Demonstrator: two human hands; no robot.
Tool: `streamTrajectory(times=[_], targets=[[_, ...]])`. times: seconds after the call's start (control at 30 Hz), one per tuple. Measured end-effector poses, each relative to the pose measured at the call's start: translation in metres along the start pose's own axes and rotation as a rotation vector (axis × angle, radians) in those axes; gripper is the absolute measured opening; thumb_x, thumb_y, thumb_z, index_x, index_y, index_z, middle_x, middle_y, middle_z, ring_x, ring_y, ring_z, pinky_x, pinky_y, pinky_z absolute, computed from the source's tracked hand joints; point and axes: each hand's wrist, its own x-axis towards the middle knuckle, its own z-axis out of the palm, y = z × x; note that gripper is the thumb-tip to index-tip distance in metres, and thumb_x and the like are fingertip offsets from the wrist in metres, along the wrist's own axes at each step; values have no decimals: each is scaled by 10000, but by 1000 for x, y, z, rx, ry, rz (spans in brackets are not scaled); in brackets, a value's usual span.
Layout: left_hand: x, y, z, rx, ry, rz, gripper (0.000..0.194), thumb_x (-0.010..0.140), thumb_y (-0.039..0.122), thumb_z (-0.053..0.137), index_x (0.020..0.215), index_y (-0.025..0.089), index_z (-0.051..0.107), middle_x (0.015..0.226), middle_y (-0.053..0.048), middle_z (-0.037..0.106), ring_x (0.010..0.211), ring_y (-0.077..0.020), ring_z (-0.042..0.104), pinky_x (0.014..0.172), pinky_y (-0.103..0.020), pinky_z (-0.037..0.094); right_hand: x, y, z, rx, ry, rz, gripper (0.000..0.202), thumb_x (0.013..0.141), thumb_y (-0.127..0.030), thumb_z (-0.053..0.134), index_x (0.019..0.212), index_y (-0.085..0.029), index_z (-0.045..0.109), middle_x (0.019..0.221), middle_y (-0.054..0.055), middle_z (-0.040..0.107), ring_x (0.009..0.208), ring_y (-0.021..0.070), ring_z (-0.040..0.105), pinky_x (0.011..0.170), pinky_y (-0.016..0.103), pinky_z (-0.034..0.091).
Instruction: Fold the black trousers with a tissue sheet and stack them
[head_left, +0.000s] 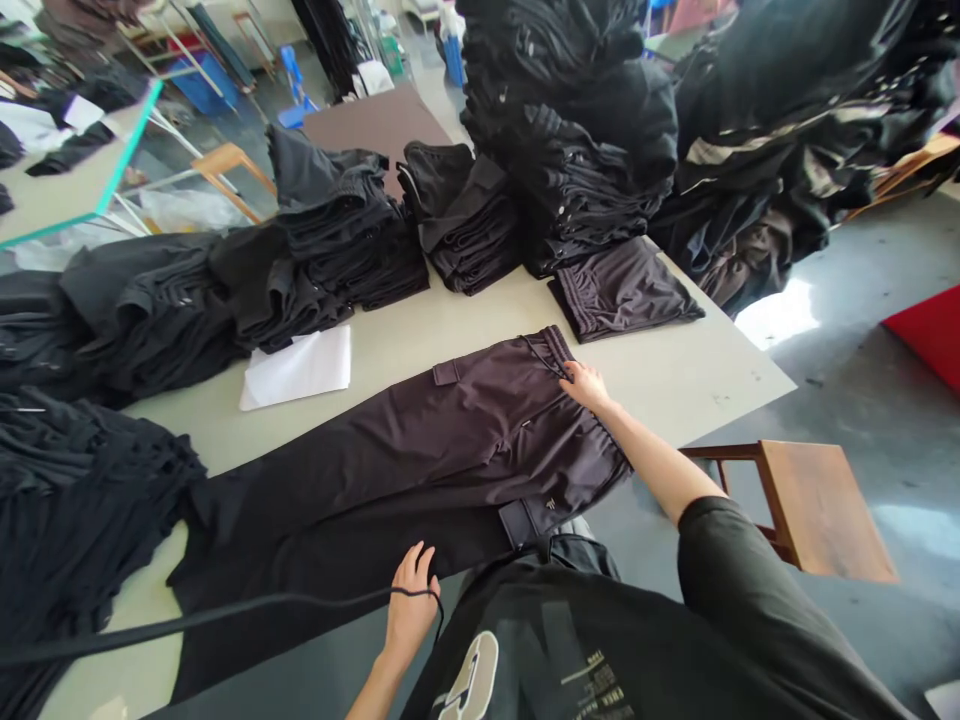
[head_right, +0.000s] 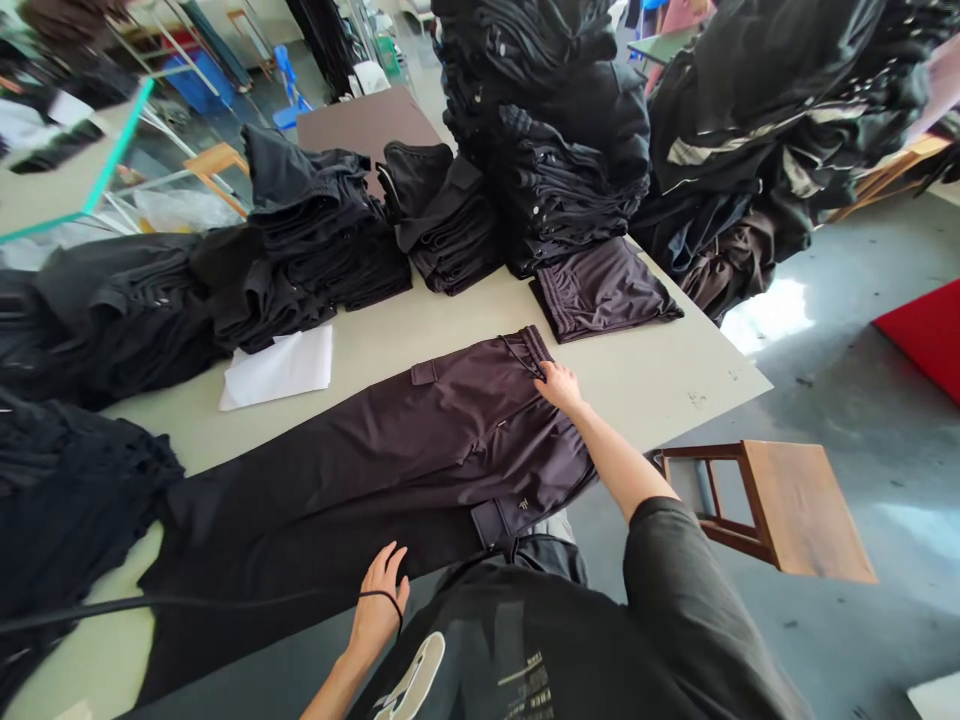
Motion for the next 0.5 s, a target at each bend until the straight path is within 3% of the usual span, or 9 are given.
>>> streamTrajectory(times=[0.13,0.2,0.3,0.4,0.5], targets=[[8,4,2,13,65,-41,420,876,154,487,1243,169,691,1378,-161,608,1294,-310,594,1102,-492,519,23,-43,15,169,-214,7,471,943,-304,606,1390,-173,532,1011,47,754,954,192,713,935,311,541],[9,5,6,23,83,-39,405,878,134,488,1232,147,685,1368,-157,608,1273,-304,597,1073,-490,539,27,-57,20,184,-244,14,493,975,-326,544,1430,-148,482,1026,67,753,806,165,721,755,267,579],[8,5,10,34,99,-45,410,866,111,502,1233,145,681,1367,-158,605,1261,-297,597,1064,-480,546,23,-69,21,151,-260,14,495,1008,-301,427,1460,-100,434,1148,148,728,762,174,716,584,259,560],[7,6,13,51,119,-64,409,854,103,505,1219,141,685,1350,-159,610,1244,-302,606,1045,-474,557,0,-79,17,89,-310,-73,401,1005,-225,381,1340,-99,561,1085,139,748,747,173,716,604,246,549],[7,10,13,68,165,-56,404,855,99,496,1208,133,690,1357,-166,604,1237,-300,612,1059,-468,548,-42,-90,15,30,-382,-248,250,955,-220,523,1130,-154,689,999,87,774,880,192,737,797,250,547]])
